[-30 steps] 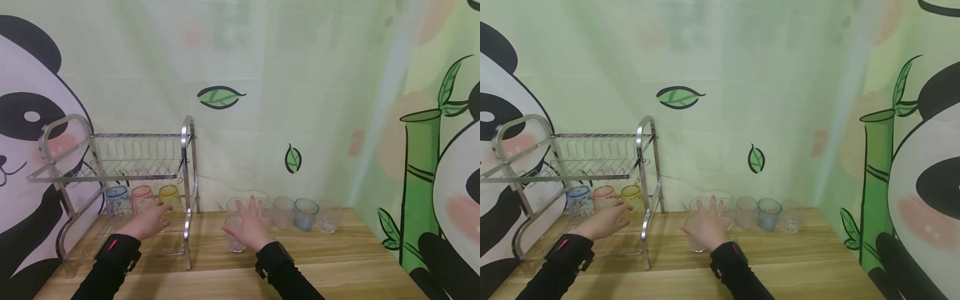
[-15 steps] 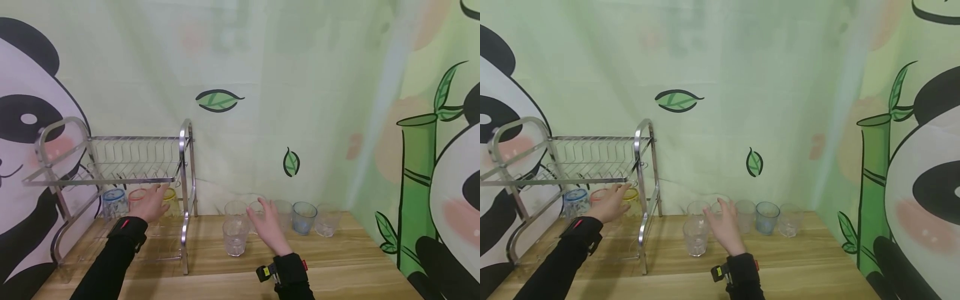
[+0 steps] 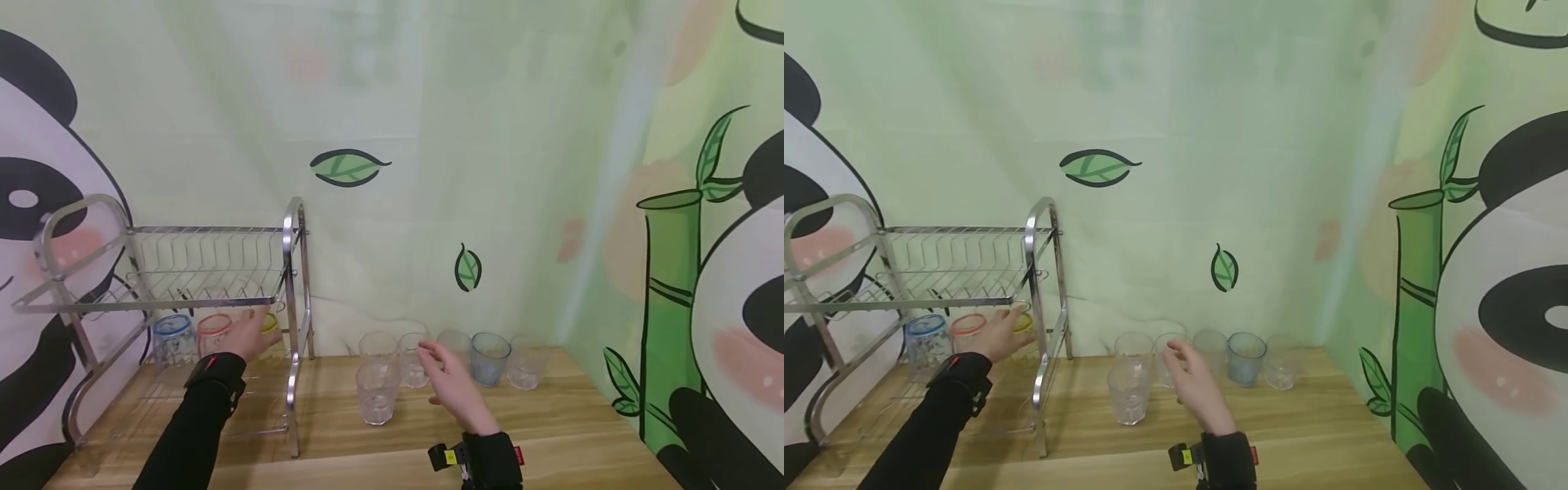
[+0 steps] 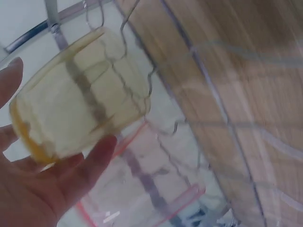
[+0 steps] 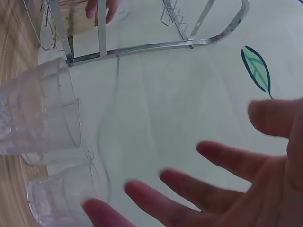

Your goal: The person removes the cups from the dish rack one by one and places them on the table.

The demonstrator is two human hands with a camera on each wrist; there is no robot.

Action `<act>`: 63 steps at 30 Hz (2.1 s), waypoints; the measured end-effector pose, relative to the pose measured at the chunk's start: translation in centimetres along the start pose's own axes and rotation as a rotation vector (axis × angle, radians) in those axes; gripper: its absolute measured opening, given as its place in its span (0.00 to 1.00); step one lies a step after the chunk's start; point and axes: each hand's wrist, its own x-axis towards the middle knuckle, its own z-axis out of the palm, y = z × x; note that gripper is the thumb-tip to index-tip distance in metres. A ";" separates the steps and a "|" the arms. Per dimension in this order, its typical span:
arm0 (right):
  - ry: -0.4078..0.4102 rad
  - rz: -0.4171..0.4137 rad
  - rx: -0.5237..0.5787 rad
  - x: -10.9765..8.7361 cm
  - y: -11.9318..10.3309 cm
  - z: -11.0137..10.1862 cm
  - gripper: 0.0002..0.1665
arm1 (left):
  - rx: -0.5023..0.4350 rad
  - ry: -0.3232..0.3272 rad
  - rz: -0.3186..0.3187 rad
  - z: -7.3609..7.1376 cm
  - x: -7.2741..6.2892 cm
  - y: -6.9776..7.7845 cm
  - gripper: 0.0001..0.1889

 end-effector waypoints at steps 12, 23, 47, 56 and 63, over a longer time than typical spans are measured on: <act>-0.231 -0.065 -0.229 -0.7 0.5 -0.2 0.30 | 0.078 0.091 -0.020 1.3 -0.6 0.6 0.37; -0.303 -0.120 -0.295 -0.8 -0.1 0.8 0.30 | 0.075 0.063 -0.028 0.5 -3.0 1.3 0.43; -0.342 -0.228 -0.280 -1.7 -1.9 2.7 0.29 | -0.145 0.154 0.050 -4.8 -10.2 4.2 0.46; -0.313 -0.203 -0.230 -1.5 -2.2 4.3 0.28 | -0.296 0.210 -0.005 -4.2 -13.2 5.8 0.45; -0.289 -0.205 -0.151 -1.1 -2.0 5.7 0.30 | -0.382 0.233 -0.012 -3.7 -14.1 8.1 0.46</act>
